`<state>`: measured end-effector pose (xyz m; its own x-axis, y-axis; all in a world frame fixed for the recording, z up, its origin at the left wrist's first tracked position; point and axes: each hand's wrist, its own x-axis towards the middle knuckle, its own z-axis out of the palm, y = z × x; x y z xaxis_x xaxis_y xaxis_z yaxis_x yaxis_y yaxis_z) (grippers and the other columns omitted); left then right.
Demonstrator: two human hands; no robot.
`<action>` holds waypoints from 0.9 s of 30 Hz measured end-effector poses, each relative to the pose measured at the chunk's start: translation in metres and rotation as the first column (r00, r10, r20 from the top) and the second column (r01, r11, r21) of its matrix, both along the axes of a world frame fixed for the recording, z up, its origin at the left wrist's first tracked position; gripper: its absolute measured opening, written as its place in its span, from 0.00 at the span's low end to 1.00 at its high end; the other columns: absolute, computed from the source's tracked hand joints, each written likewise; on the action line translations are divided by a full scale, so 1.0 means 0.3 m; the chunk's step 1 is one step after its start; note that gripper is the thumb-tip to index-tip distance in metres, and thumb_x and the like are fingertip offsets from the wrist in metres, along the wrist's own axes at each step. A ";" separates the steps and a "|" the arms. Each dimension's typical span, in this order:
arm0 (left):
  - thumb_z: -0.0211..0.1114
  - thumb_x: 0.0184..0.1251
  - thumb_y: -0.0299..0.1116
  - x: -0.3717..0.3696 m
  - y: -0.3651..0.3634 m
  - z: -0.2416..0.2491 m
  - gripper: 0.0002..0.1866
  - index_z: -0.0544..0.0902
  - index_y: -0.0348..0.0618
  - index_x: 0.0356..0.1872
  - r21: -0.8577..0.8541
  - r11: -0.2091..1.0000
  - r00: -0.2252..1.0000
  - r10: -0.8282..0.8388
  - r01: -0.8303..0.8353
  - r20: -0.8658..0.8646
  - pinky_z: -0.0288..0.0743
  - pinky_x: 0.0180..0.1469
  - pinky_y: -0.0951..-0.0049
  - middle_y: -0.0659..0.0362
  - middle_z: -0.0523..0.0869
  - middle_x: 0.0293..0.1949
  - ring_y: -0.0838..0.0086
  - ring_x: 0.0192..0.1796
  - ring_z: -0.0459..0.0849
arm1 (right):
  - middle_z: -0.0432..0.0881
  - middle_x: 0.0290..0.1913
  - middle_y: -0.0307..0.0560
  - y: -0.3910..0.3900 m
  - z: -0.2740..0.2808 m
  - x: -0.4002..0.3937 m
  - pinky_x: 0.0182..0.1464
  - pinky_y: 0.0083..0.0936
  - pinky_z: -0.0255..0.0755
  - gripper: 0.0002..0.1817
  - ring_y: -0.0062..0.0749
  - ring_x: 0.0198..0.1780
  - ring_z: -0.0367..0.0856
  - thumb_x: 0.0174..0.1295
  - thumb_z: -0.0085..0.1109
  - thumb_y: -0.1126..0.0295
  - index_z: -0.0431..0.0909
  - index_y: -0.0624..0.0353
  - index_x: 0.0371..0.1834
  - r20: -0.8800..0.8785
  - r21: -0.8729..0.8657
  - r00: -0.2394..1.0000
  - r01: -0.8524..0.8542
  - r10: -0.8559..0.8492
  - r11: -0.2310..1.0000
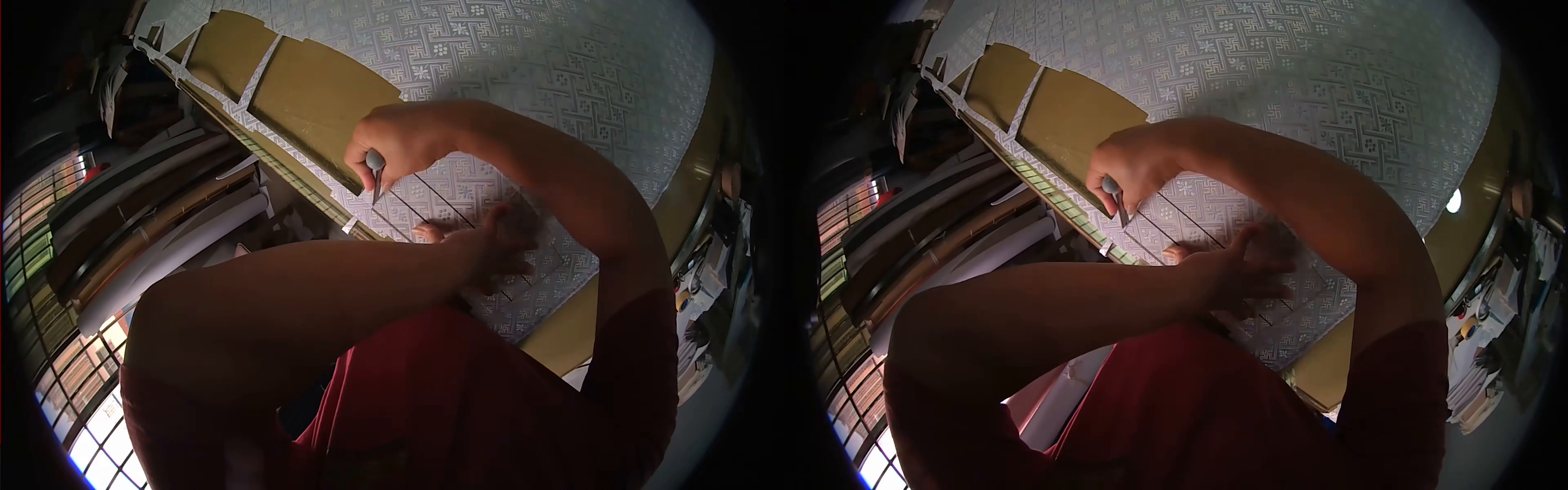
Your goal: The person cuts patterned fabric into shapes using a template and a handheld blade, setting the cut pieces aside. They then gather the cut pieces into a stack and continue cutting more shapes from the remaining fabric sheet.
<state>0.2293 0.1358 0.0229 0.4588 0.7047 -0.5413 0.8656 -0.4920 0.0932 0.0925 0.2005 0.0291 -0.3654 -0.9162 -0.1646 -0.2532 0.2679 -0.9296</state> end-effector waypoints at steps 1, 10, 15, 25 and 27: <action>0.64 0.69 0.61 -0.005 0.000 0.007 0.37 0.61 0.94 0.79 0.032 0.999 0.998 -0.032 0.034 -0.051 0.62 0.70 0.16 0.71 0.34 0.89 0.46 0.88 0.30 | 0.89 0.35 0.41 -0.061 -0.005 0.036 0.41 0.32 0.75 0.06 0.31 0.38 0.85 0.56 0.75 0.75 0.87 0.58 0.36 -0.027 0.001 0.999 -0.041 0.041 0.999; 0.59 0.76 0.55 -0.002 0.066 -0.017 0.31 0.64 0.92 0.78 -0.417 0.745 0.755 0.630 -0.522 0.180 0.51 0.79 0.26 0.73 0.46 0.88 0.46 0.88 0.39 | 0.90 0.39 0.40 -0.020 -0.022 0.137 0.43 0.32 0.76 0.08 0.30 0.38 0.85 0.59 0.75 0.74 0.88 0.57 0.40 -0.090 -0.150 0.987 0.116 -0.130 0.982; 0.60 0.76 0.44 -0.109 -0.033 0.007 0.25 0.73 0.83 0.72 0.042 0.922 0.873 0.350 -0.385 0.340 0.62 0.79 0.42 0.68 0.57 0.85 0.53 0.84 0.55 | 0.91 0.42 0.41 0.197 0.002 0.328 0.49 0.27 0.80 0.12 0.25 0.46 0.88 0.64 0.72 0.73 0.89 0.57 0.50 0.104 -0.258 0.562 0.812 -0.820 0.524; 0.75 0.66 0.34 -0.244 -0.374 0.027 0.18 0.84 0.41 0.55 0.170 0.272 0.320 0.837 -0.947 0.444 0.83 0.57 0.60 0.52 0.88 0.49 0.60 0.56 0.88 | 0.86 0.40 0.44 0.558 -0.206 1.079 0.39 0.23 0.82 0.09 0.27 0.35 0.87 0.72 0.65 0.76 0.83 0.62 0.53 0.266 -0.201 -0.239 0.934 -0.934 -0.296; 0.73 0.69 0.29 -0.210 -0.410 0.005 0.16 0.84 0.37 0.55 -0.091 -0.185 -0.198 0.719 -0.979 0.666 0.85 0.50 0.64 0.51 0.91 0.44 0.62 0.46 0.91 | 0.85 0.40 0.44 0.525 -0.189 1.146 0.39 0.24 0.82 0.09 0.27 0.35 0.87 0.72 0.64 0.76 0.82 0.62 0.53 0.305 -0.169 -0.314 0.911 -0.899 -0.376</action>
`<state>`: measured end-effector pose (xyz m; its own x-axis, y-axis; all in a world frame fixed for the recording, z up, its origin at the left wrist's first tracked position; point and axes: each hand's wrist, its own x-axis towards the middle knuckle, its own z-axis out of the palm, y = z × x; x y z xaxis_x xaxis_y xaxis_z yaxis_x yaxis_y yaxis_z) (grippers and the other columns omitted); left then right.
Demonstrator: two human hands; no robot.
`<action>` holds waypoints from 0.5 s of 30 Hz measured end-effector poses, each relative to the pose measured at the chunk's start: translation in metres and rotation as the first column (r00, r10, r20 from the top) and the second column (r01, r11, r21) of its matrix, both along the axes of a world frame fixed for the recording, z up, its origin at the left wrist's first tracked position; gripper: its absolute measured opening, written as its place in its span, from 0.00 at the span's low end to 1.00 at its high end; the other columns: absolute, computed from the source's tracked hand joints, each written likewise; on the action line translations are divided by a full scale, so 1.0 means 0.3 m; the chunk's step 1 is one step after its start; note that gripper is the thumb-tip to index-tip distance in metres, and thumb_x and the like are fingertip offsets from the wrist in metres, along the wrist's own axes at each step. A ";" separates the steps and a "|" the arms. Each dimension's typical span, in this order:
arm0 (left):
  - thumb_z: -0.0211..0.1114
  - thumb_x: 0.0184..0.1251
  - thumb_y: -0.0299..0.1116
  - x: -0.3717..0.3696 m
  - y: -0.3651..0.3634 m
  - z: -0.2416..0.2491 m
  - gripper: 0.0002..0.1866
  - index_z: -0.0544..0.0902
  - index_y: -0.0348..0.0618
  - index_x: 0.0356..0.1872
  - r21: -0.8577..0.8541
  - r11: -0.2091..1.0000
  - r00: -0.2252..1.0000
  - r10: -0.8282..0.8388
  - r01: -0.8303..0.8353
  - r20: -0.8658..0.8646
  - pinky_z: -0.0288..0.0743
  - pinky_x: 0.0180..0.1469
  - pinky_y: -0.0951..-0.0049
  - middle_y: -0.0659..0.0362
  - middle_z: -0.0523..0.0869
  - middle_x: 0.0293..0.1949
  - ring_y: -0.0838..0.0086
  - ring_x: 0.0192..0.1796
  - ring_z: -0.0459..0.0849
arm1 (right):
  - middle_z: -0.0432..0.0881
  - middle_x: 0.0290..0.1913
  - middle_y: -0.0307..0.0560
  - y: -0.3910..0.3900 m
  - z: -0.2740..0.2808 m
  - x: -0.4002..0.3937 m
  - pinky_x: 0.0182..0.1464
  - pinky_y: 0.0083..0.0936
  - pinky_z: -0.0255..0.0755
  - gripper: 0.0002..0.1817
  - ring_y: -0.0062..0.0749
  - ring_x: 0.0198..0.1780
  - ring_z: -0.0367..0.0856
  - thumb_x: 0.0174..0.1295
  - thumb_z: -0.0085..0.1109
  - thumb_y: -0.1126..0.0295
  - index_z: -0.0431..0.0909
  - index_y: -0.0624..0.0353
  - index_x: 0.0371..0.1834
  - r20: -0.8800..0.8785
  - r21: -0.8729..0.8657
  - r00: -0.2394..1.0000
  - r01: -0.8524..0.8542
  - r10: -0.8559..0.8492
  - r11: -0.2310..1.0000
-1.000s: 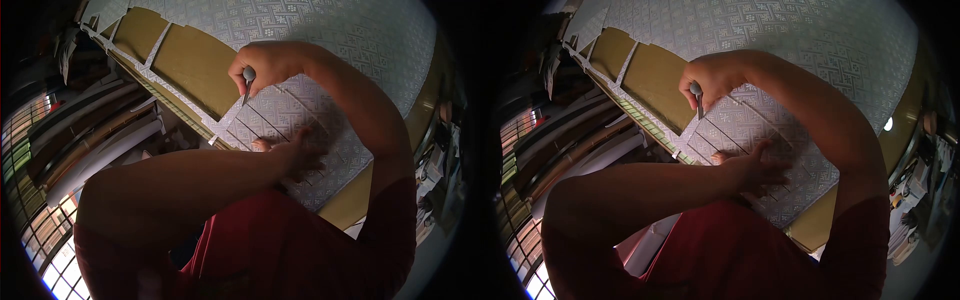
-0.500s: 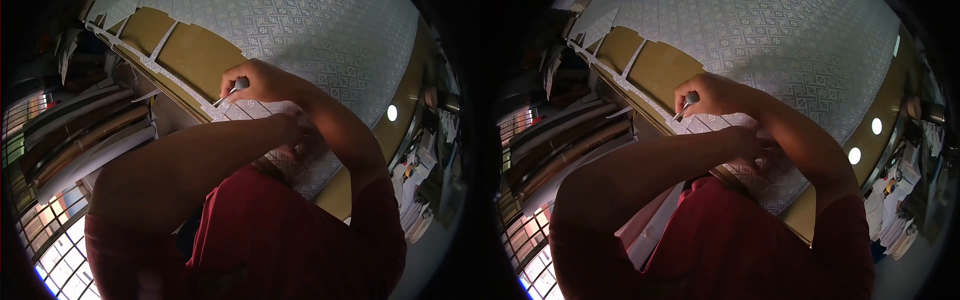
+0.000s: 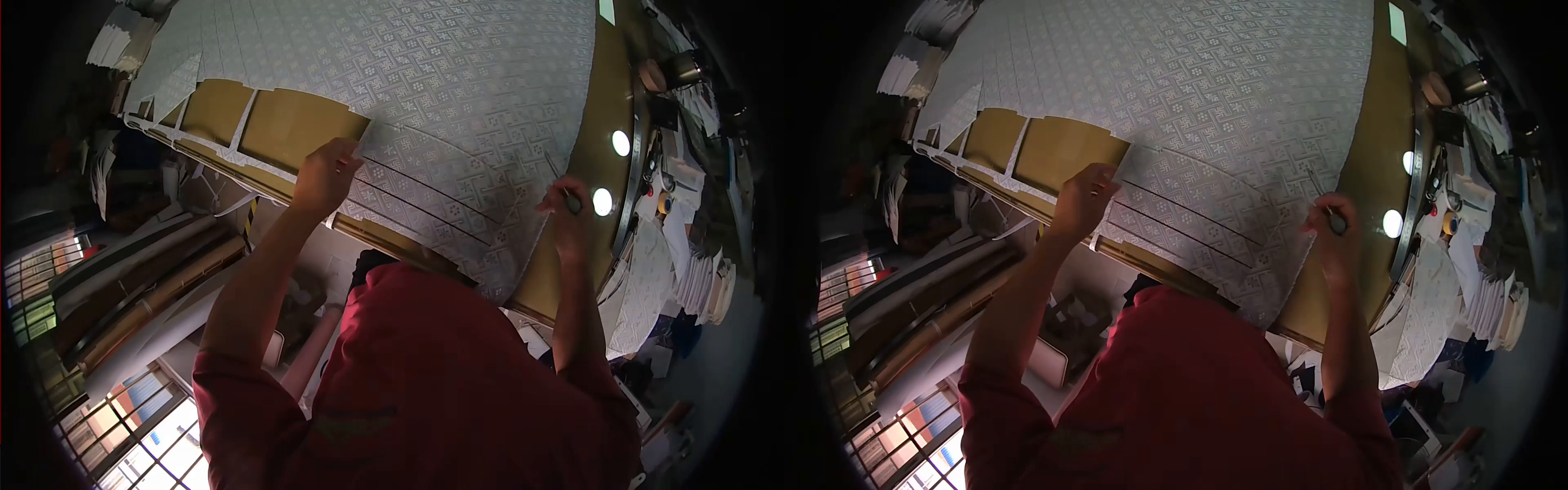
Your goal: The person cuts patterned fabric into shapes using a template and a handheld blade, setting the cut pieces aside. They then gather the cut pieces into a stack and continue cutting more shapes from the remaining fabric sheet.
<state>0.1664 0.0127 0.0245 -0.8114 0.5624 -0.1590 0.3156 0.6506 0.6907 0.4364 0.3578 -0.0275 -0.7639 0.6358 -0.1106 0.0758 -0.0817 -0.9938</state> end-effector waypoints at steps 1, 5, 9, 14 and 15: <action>0.73 0.69 0.29 0.024 -0.020 -0.041 0.16 0.84 0.37 0.55 0.004 1.000 1.000 -0.023 0.023 0.001 0.85 0.50 0.64 0.51 0.91 0.44 0.62 0.46 0.91 | 0.85 0.40 0.43 -0.022 0.012 0.021 0.38 0.24 0.81 0.09 0.27 0.34 0.86 0.72 0.64 0.77 0.82 0.62 0.52 0.020 -0.048 0.999 0.049 -0.048 0.998; 0.71 0.71 0.27 0.101 -0.061 -0.105 0.16 0.84 0.35 0.57 0.198 0.973 0.991 0.128 -0.118 -0.040 0.83 0.47 0.69 0.52 0.92 0.41 0.68 0.42 0.91 | 0.86 0.36 0.43 -0.191 0.091 -0.002 0.39 0.28 0.83 0.09 0.29 0.33 0.87 0.73 0.63 0.73 0.83 0.58 0.53 0.103 -0.055 0.986 0.138 -0.132 0.989; 0.70 0.71 0.28 0.107 -0.060 -0.104 0.16 0.84 0.35 0.57 0.242 0.959 0.986 0.161 -0.147 -0.039 0.83 0.47 0.69 0.52 0.92 0.42 0.69 0.41 0.91 | 0.88 0.46 0.52 -0.325 0.035 0.042 0.48 0.34 0.83 0.14 0.45 0.46 0.90 0.70 0.64 0.72 0.81 0.58 0.58 0.112 0.570 0.976 -0.219 0.189 0.792; 0.71 0.70 0.28 0.126 -0.080 -0.122 0.17 0.84 0.36 0.58 0.316 0.928 0.980 0.199 -0.196 0.021 0.83 0.47 0.69 0.52 0.92 0.44 0.69 0.43 0.91 | 0.82 0.66 0.59 -0.444 -0.013 0.004 0.71 0.54 0.71 0.22 0.66 0.74 0.72 0.63 0.68 0.68 0.79 0.56 0.60 0.266 0.788 0.931 -0.360 0.250 0.500; 0.71 0.70 0.28 0.140 -0.084 -0.139 0.17 0.83 0.36 0.58 0.379 0.897 0.971 0.236 -0.227 0.024 0.83 0.47 0.69 0.52 0.91 0.44 0.69 0.43 0.91 | 0.77 0.71 0.59 -0.437 0.000 -0.006 0.75 0.59 0.64 0.21 0.67 0.77 0.66 0.65 0.67 0.66 0.77 0.56 0.60 0.339 0.796 0.910 -0.412 0.238 0.443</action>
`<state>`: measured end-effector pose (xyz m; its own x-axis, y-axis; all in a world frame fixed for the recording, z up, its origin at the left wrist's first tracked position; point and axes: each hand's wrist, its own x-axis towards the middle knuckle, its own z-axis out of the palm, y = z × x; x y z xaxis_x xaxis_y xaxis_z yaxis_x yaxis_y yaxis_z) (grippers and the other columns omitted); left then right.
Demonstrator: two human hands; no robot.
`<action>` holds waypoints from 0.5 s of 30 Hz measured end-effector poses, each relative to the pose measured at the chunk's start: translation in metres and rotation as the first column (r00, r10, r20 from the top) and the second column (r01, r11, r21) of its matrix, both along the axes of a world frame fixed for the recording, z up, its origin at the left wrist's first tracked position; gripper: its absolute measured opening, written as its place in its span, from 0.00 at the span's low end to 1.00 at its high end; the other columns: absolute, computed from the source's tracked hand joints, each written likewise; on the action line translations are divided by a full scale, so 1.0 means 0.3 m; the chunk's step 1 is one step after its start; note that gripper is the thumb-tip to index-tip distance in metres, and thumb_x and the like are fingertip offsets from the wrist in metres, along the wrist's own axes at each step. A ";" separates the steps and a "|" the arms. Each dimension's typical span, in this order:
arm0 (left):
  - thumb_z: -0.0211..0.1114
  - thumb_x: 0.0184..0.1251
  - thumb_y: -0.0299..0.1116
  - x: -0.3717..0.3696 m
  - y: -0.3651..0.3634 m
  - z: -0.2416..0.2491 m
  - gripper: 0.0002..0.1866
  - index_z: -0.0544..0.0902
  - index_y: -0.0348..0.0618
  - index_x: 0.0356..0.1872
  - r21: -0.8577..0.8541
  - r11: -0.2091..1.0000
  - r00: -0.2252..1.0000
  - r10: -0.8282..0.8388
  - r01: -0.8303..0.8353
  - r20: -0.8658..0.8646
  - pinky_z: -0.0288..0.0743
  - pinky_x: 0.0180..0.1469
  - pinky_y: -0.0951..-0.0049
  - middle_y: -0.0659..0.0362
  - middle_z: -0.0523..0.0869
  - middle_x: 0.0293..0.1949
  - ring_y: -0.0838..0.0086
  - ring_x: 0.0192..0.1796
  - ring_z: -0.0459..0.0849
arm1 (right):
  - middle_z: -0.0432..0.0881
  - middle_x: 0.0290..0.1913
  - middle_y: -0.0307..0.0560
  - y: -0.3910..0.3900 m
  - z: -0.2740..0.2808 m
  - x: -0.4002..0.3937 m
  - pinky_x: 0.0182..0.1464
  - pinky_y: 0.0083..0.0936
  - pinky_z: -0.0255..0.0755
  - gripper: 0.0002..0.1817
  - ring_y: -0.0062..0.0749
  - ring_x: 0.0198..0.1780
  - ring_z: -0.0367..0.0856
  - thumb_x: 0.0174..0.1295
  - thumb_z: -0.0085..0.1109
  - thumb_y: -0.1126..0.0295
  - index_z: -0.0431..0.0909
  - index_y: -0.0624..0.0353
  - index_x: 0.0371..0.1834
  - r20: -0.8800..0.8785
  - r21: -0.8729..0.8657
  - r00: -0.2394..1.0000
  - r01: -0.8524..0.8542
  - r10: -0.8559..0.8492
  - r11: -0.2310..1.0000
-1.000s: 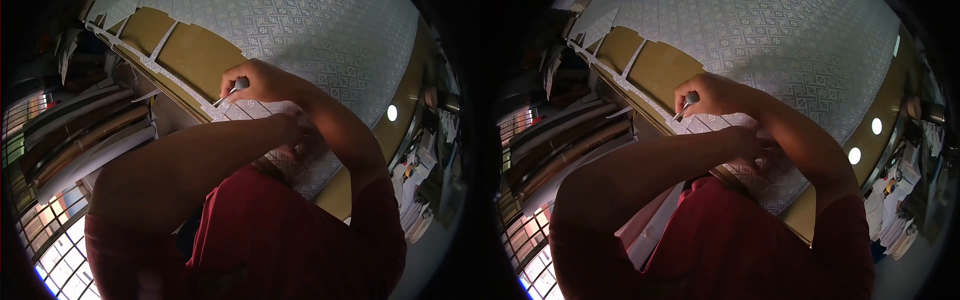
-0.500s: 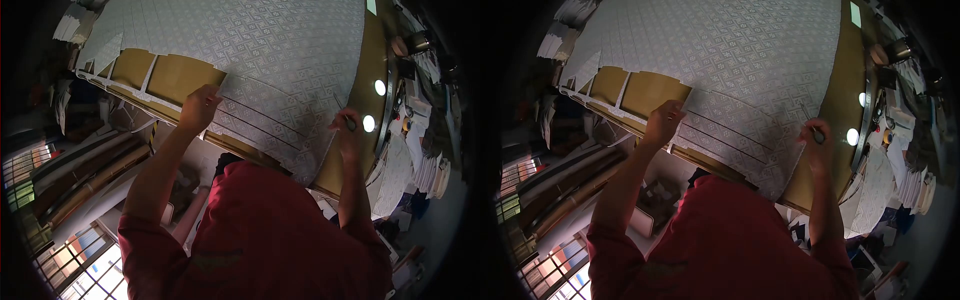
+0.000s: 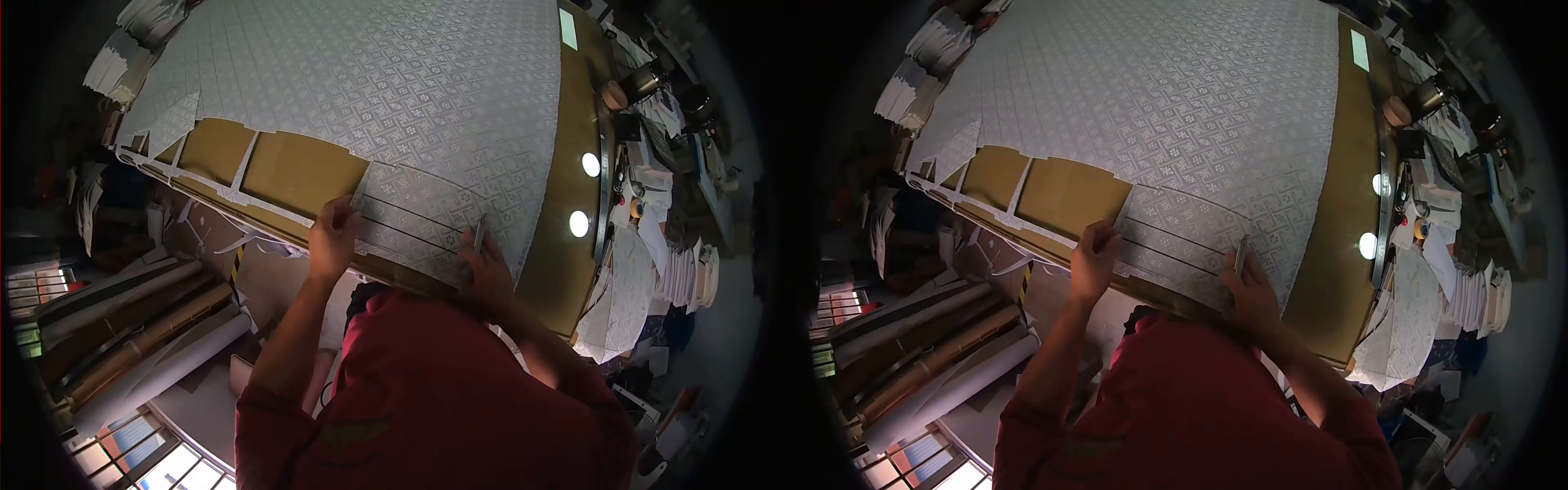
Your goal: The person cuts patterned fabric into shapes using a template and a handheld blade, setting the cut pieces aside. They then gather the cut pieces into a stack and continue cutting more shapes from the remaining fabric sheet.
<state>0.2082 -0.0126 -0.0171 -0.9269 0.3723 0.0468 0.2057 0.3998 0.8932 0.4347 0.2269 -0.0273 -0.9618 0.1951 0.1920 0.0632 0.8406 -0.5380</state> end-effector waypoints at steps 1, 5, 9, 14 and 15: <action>0.72 0.70 0.28 0.012 -0.011 -0.018 0.17 0.83 0.37 0.58 0.067 0.997 0.999 0.034 -0.033 -0.011 0.83 0.47 0.69 0.52 0.91 0.44 0.68 0.43 0.90 | 0.72 0.77 0.59 0.007 0.011 -0.008 0.78 0.63 0.56 0.20 0.68 0.80 0.61 0.66 0.66 0.65 0.76 0.56 0.60 0.060 0.067 0.998 -0.005 0.001 0.998; 0.73 0.67 0.28 0.043 -0.031 -0.028 0.17 0.83 0.39 0.56 -0.032 0.999 0.990 -0.033 0.029 -0.135 0.83 0.48 0.65 0.50 0.89 0.45 0.62 0.43 0.89 | 0.69 0.79 0.59 0.092 0.019 -0.081 0.80 0.65 0.50 0.18 0.71 0.80 0.60 0.67 0.66 0.66 0.76 0.57 0.57 0.019 0.124 0.995 0.094 -0.097 0.988; 0.76 0.62 0.31 0.043 -0.016 0.008 0.22 0.82 0.41 0.57 -0.244 0.962 0.900 -0.211 0.122 -0.382 0.82 0.54 0.52 0.46 0.87 0.50 0.48 0.51 0.87 | 0.71 0.78 0.58 0.218 -0.013 -0.198 0.79 0.65 0.52 0.17 0.73 0.80 0.59 0.66 0.67 0.67 0.76 0.57 0.56 -0.062 0.061 0.988 0.149 -0.145 0.987; 0.79 0.59 0.34 0.052 0.029 0.082 0.29 0.79 0.41 0.60 -0.302 0.933 0.932 -0.274 0.197 -0.238 0.76 0.63 0.47 0.42 0.86 0.53 0.42 0.58 0.83 | 0.77 0.71 0.60 0.284 -0.023 -0.390 0.77 0.65 0.56 0.19 0.75 0.75 0.65 0.65 0.69 0.68 0.74 0.57 0.56 -0.174 0.073 0.979 0.122 -0.108 0.990; 0.79 0.59 0.34 0.053 0.033 0.079 0.29 0.79 0.41 0.60 -0.293 0.929 0.919 -0.303 0.226 -0.254 0.76 0.63 0.47 0.42 0.86 0.53 0.42 0.58 0.83 | 0.78 0.69 0.61 0.274 -0.036 -0.451 0.76 0.65 0.58 0.20 0.76 0.73 0.68 0.64 0.70 0.69 0.74 0.58 0.56 -0.210 0.131 0.973 0.123 -0.094 0.984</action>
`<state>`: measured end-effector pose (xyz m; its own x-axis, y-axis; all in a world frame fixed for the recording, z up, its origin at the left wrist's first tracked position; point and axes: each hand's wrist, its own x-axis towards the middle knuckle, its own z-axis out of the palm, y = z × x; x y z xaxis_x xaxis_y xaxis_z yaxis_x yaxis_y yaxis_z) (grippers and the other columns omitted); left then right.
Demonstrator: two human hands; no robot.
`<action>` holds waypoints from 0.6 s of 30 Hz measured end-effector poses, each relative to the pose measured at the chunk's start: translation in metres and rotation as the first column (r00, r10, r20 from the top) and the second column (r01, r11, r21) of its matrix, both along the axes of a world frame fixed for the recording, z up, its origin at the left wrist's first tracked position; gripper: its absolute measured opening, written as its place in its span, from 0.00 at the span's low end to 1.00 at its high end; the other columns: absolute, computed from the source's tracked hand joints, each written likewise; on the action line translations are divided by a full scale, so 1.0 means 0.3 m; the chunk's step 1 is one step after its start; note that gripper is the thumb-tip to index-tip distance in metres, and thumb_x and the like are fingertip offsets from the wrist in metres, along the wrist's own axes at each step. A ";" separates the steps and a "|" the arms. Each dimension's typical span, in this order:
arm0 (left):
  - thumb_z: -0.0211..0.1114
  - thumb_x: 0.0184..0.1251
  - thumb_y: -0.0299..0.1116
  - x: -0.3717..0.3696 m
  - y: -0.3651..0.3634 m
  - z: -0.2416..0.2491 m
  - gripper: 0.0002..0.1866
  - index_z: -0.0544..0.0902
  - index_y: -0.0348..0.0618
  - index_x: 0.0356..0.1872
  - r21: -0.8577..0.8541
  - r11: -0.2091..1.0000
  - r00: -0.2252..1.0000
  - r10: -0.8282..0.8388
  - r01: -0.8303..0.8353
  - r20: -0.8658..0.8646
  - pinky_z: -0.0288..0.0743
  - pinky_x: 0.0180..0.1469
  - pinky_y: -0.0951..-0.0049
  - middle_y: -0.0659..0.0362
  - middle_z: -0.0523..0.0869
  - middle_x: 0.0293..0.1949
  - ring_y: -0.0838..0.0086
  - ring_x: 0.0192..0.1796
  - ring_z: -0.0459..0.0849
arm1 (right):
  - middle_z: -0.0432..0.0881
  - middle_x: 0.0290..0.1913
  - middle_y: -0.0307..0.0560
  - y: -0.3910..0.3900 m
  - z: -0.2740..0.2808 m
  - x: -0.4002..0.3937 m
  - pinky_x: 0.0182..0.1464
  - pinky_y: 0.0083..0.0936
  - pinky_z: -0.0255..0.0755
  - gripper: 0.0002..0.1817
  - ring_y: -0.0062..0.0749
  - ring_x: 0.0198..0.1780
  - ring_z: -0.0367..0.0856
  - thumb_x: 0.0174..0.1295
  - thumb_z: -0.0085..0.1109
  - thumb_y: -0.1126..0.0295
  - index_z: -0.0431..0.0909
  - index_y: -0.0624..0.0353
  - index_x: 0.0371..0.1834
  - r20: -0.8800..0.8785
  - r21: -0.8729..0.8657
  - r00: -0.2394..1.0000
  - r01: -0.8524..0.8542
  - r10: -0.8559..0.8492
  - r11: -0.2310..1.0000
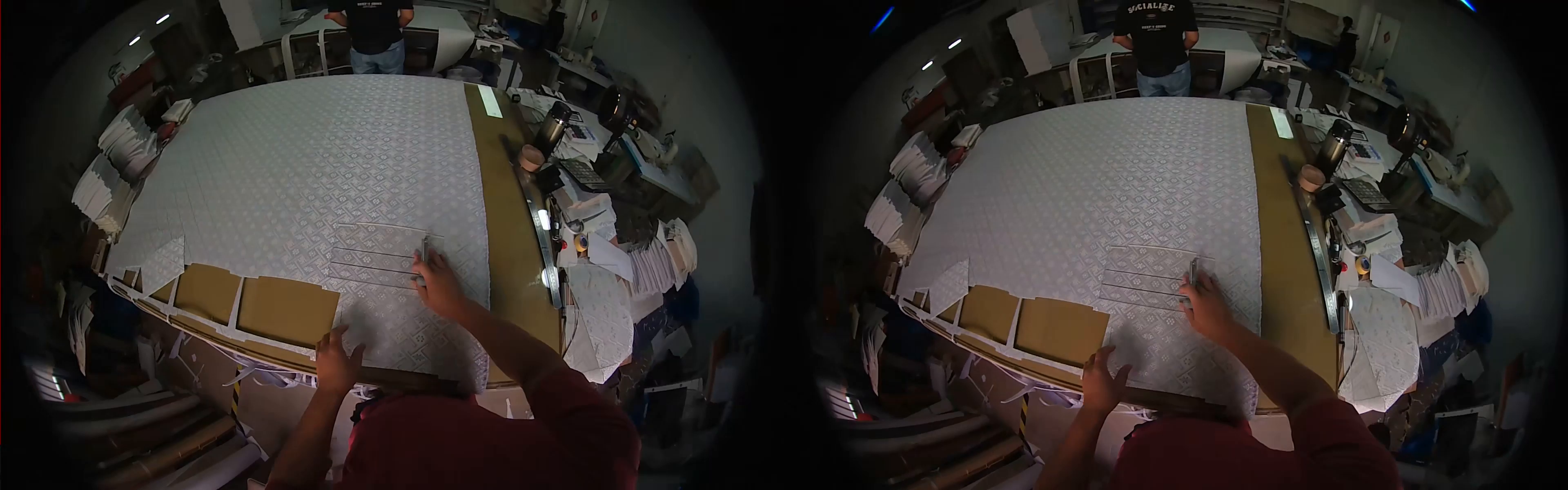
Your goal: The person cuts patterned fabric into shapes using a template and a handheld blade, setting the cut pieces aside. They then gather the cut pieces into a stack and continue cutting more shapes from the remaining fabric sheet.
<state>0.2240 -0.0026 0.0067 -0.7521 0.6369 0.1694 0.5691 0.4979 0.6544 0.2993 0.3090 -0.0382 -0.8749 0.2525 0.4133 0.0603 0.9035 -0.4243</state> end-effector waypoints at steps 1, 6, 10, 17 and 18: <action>0.80 0.59 0.34 -0.003 0.001 -0.004 0.29 0.79 0.40 0.60 -0.005 1.000 0.999 -0.012 0.012 -0.035 0.76 0.63 0.48 0.41 0.86 0.53 0.42 0.59 0.83 | 0.79 0.68 0.61 -0.011 -0.006 -0.076 0.75 0.64 0.60 0.20 0.74 0.72 0.68 0.64 0.71 0.69 0.74 0.58 0.55 -0.022 0.000 1.000 0.005 -0.005 1.000; 0.81 0.58 0.36 -0.012 0.008 -0.003 0.30 0.78 0.38 0.60 -0.060 0.995 0.987 -0.087 0.080 -0.133 0.78 0.61 0.48 0.40 0.86 0.53 0.41 0.57 0.84 | 0.81 0.63 0.59 -0.048 0.034 -0.310 0.63 0.51 0.73 0.19 0.64 0.64 0.78 0.62 0.71 0.73 0.74 0.58 0.53 -0.073 -0.207 0.994 -0.095 0.082 0.974; 0.80 0.60 0.38 -0.049 0.007 -0.014 0.29 0.79 0.39 0.60 -0.089 0.996 0.999 -0.022 0.025 0.032 0.79 0.59 0.47 0.40 0.87 0.50 0.41 0.55 0.85 | 0.82 0.59 0.59 -0.085 0.066 -0.205 0.54 0.45 0.80 0.19 0.61 0.55 0.83 0.61 0.70 0.75 0.74 0.58 0.53 -0.169 -0.176 0.984 -0.087 0.057 0.981; 0.79 0.59 0.38 0.007 -0.009 -0.040 0.28 0.81 0.41 0.59 -0.083 0.996 0.988 -0.056 0.044 -0.141 0.77 0.62 0.50 0.43 0.87 0.51 0.46 0.57 0.84 | 0.81 0.51 0.62 -0.089 0.040 0.313 0.51 0.52 0.75 0.15 0.66 0.51 0.80 0.60 0.67 0.77 0.76 0.57 0.49 -0.092 -0.143 0.986 0.126 -0.140 0.982; 0.80 0.57 0.37 0.020 0.000 -0.053 0.28 0.82 0.42 0.58 -0.093 0.994 0.982 -0.065 0.049 -0.179 0.76 0.64 0.50 0.44 0.87 0.51 0.46 0.59 0.83 | 0.81 0.51 0.63 -0.097 0.042 0.340 0.51 0.52 0.75 0.16 0.66 0.51 0.79 0.60 0.67 0.76 0.76 0.58 0.50 -0.067 -0.210 0.981 0.167 -0.185 0.963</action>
<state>0.2301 -0.0027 -0.0090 -0.6759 0.6964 0.2411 0.7034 0.5120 0.4931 0.4012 0.2798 -0.0256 -0.7730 0.4852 0.4087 0.1661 0.7765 -0.6078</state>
